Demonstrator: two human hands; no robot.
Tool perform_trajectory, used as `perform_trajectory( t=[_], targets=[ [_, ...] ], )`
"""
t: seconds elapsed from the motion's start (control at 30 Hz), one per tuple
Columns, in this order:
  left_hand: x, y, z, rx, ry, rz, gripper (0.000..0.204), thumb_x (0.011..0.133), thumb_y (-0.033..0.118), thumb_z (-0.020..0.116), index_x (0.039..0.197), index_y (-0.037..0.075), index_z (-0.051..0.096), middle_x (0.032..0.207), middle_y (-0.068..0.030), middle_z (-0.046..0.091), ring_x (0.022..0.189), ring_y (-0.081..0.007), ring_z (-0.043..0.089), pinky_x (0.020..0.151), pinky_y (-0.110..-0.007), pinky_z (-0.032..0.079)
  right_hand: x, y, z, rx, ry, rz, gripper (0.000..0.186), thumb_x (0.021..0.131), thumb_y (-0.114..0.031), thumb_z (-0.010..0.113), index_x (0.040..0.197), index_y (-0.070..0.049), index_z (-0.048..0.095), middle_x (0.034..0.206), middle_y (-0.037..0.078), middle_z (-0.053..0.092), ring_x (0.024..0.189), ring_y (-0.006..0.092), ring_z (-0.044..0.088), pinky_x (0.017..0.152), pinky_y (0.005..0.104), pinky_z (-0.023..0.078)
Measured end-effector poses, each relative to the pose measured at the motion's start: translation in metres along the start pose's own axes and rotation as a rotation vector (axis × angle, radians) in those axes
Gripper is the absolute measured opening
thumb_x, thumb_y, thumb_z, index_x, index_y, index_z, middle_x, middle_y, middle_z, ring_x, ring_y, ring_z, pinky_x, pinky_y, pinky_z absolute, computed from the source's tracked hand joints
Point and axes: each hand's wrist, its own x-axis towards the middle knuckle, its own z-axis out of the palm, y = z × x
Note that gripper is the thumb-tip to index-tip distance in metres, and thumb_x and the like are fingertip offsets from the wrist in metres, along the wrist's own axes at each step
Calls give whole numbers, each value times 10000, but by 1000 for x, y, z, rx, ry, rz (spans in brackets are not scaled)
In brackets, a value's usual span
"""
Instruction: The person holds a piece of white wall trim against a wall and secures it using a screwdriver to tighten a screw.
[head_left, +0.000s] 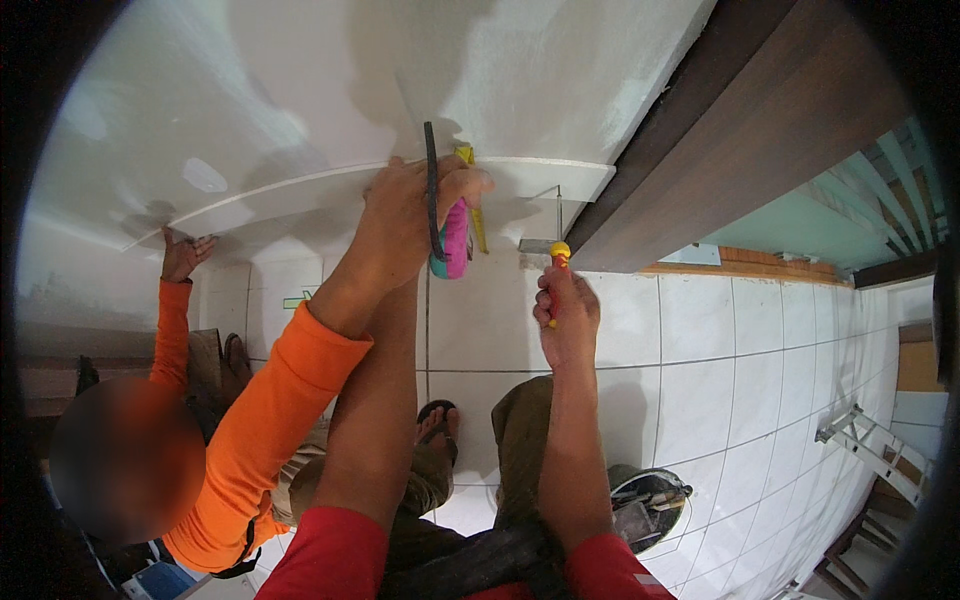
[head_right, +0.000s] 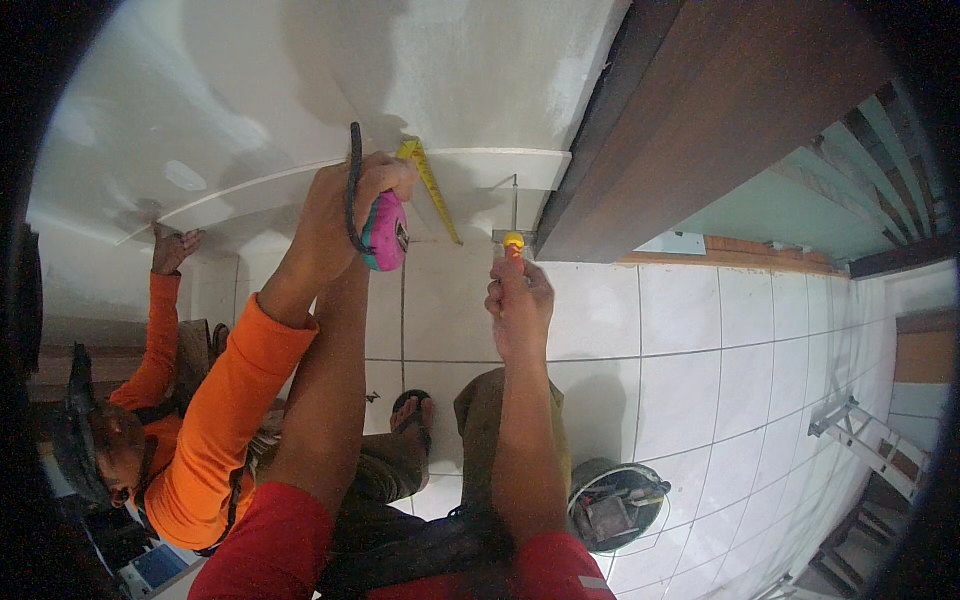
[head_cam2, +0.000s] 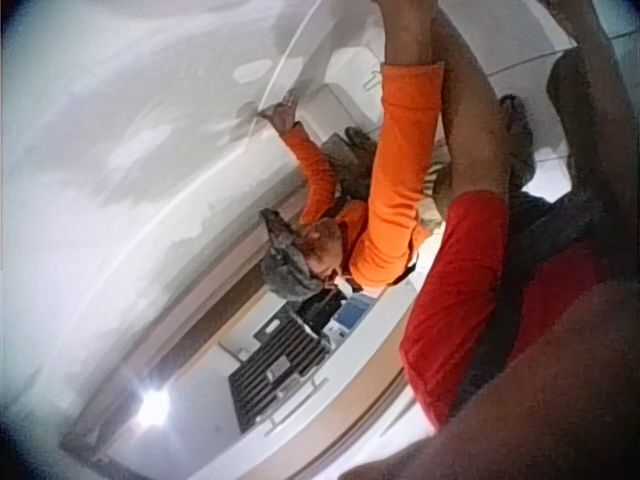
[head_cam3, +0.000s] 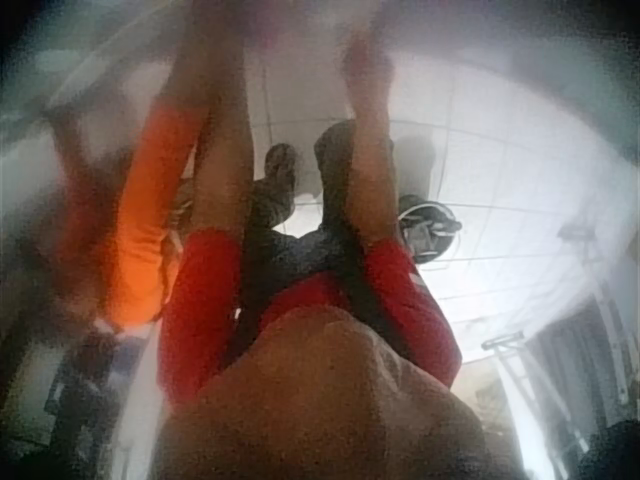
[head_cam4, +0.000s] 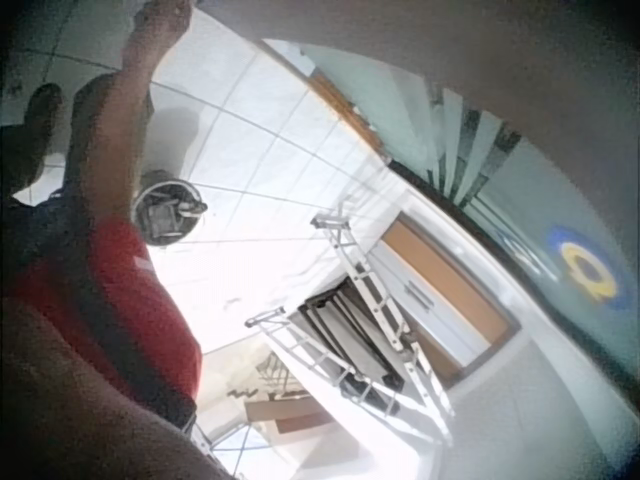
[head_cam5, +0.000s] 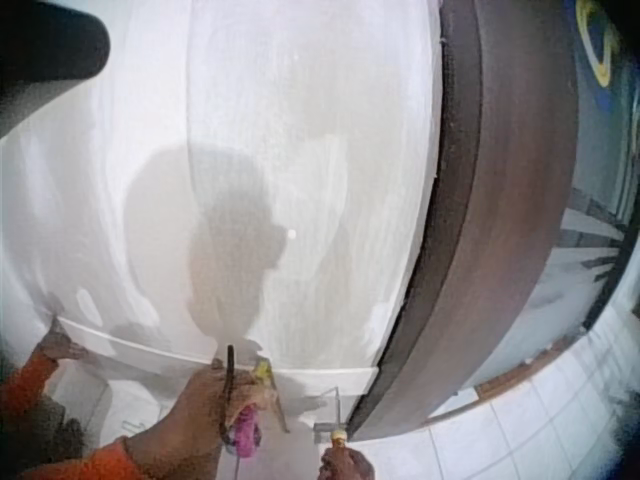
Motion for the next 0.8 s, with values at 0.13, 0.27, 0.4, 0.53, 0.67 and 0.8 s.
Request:
perform_trajectory(
  t=[0.13, 0.27, 0.4, 0.53, 0.67, 0.8],
  targets=[
    [0, 0, -5, 10, 15, 13, 181, 888, 130, 578, 1066, 159, 587, 828, -61, 653, 676, -284, 648, 582, -397, 466, 3, 11, 0, -796, 277, -583, 262, 1027, -281, 591, 1109, -39, 645, 774, 44, 635, 605, 124, 584, 518, 220, 481],
    [8, 5, -6, -14, 23, 43, 175, 885, 131, 582, 1060, 141, 581, 817, -69, 643, 665, -290, 648, 564, -383, 483, 19, 7, -24, 194, -166, -20, 264, 1043, -291, 563, 1129, -49, 623, 831, 59, 644, 611, 132, 575, 495, 250, 459],
    [1, -1, -6, -53, 17, 16, 166, 890, 142, 580, 1056, 122, 576, 803, -68, 631, 662, -290, 645, 567, -387, 491, 4, -1, -9, 410, -185, 218, 246, 1011, -281, 624, 1144, -77, 596, 904, 64, 634, 622, 119, 546, 532, 226, 456],
    [1, -1, -7, -26, 39, 64, 159, 900, 150, 572, 1056, 125, 575, 798, -64, 626, 654, -290, 637, 571, -392, 492, -9, 2, 6, 70, 1, 11, 329, 983, -292, 672, 1203, -60, 596, 874, 57, 628, 628, 111, 541, 571, 234, 471],
    [3, 0, -5, -1, 14, 53, 172, 899, 154, 570, 1070, 133, 583, 814, -62, 639, 673, -292, 648, 574, -393, 489, -4, -1, -7, 132, 27, 36, 343, 1010, -326, 624, 1246, -80, 597, 834, 48, 615, 577, 96, 503, 511, 222, 426],
    [0, -4, -1, -46, 10, 54, 183, 900, 163, 575, 1079, 133, 592, 835, -63, 655, 698, -289, 662, 585, -391, 492, 10, -2, -29, 559, -309, 349, 334, 1016, -364, 605, 1218, -100, 569, 787, 23, 564, 553, 59, 447, 463, 194, 347]
  ],
)
